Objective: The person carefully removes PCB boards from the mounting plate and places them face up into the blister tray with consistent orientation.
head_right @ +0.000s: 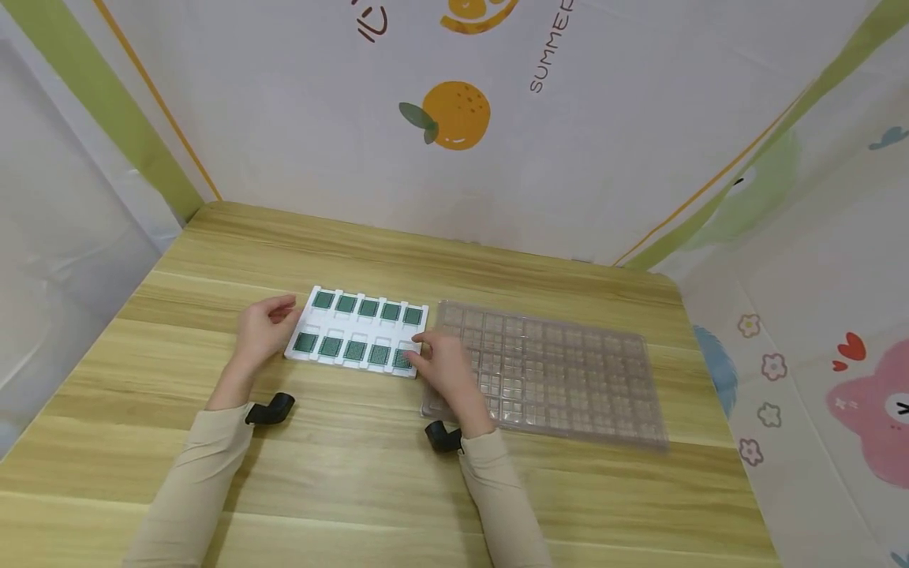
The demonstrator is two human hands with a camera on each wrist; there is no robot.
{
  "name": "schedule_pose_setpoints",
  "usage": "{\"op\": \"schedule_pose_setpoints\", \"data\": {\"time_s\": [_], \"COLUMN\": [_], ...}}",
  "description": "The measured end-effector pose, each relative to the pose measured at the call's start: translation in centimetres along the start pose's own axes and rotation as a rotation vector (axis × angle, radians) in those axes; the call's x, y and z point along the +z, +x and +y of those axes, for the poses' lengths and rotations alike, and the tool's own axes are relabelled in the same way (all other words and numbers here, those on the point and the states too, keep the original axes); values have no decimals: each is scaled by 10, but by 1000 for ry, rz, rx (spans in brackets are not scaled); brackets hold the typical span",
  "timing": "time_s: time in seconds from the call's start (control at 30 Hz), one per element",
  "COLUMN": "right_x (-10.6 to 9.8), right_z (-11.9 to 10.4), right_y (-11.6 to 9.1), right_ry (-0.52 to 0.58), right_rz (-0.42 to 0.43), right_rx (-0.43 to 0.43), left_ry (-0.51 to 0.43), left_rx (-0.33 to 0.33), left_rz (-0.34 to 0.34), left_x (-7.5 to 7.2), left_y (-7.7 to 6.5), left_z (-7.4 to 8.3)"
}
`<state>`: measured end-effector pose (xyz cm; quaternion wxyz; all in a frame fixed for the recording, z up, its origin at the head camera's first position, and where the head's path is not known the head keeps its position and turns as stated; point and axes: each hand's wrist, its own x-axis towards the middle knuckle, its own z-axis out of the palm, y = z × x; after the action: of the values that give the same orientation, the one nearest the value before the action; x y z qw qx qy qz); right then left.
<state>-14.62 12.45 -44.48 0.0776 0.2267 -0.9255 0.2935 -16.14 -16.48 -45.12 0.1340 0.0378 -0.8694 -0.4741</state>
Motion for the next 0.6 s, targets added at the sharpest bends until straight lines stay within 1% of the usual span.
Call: {"op": "schedule_pose_setpoints", "data": {"time_s": [0.13, 0.27, 0.33, 0.6], "right_x": [3, 6, 7, 7], "right_z": [-2, -2, -2, -4], "right_y": [-2, -2, -2, -2], "right_ry": [17, 71, 84, 41], "right_rz": [-45, -100, -115, -144], "right_rx": [-14, -18, -18, 7], "left_ry": [-8, -15, -10, 26], "left_rx": [-25, -43, -47, -64], "left_rz": [-19, -39, -46, -64], "left_x": [0, 2, 4, 7], "left_y": [1, 1, 1, 3], "left_z": [-2, -4, -5, -4]}}
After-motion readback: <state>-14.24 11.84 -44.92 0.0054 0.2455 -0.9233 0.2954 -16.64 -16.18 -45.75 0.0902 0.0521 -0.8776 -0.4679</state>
